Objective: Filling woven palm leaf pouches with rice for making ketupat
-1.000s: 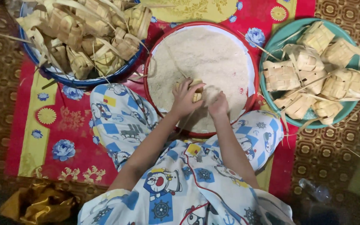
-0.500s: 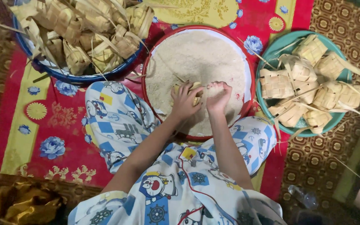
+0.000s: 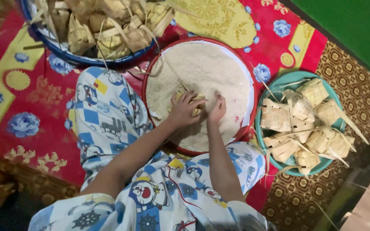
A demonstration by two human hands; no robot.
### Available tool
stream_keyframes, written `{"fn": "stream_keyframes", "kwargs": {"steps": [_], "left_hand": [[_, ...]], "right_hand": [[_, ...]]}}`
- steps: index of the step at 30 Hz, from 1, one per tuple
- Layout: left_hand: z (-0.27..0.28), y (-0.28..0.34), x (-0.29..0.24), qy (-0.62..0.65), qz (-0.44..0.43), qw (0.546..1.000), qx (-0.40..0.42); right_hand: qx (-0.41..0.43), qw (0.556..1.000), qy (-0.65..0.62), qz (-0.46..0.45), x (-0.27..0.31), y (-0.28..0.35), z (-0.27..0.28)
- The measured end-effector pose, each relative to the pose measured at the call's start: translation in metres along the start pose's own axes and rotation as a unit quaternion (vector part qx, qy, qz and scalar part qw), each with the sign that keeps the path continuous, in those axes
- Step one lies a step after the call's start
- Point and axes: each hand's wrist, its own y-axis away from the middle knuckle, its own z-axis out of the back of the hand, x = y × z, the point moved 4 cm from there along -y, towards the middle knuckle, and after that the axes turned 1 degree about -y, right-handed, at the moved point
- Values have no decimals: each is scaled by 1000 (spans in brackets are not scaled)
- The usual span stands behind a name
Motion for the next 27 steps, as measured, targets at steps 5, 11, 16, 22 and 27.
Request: {"fn": "stream_keyframes", "kwargs": {"steps": [5, 11, 16, 22, 27], "left_hand": [[-3, 2, -2, 0, -16, 999, -43], [-4, 2, 0, 3, -19, 999, -33], [-7, 0, 2, 3, -17, 1000, -13], [-8, 0, 2, -3, -15, 1000, -16], [-5, -1, -2, 0, -13, 1000, -10]], "right_hand": [[-1, 777, -454, -436, -22, 19, -6], [-92, 673, -543, -494, 82, 23, 16], [-94, 644, -625, -431, 78, 19, 7], [-53, 690, -615, -377, 106, 28, 7], [-57, 766, -544, -338, 98, 23, 13]]}}
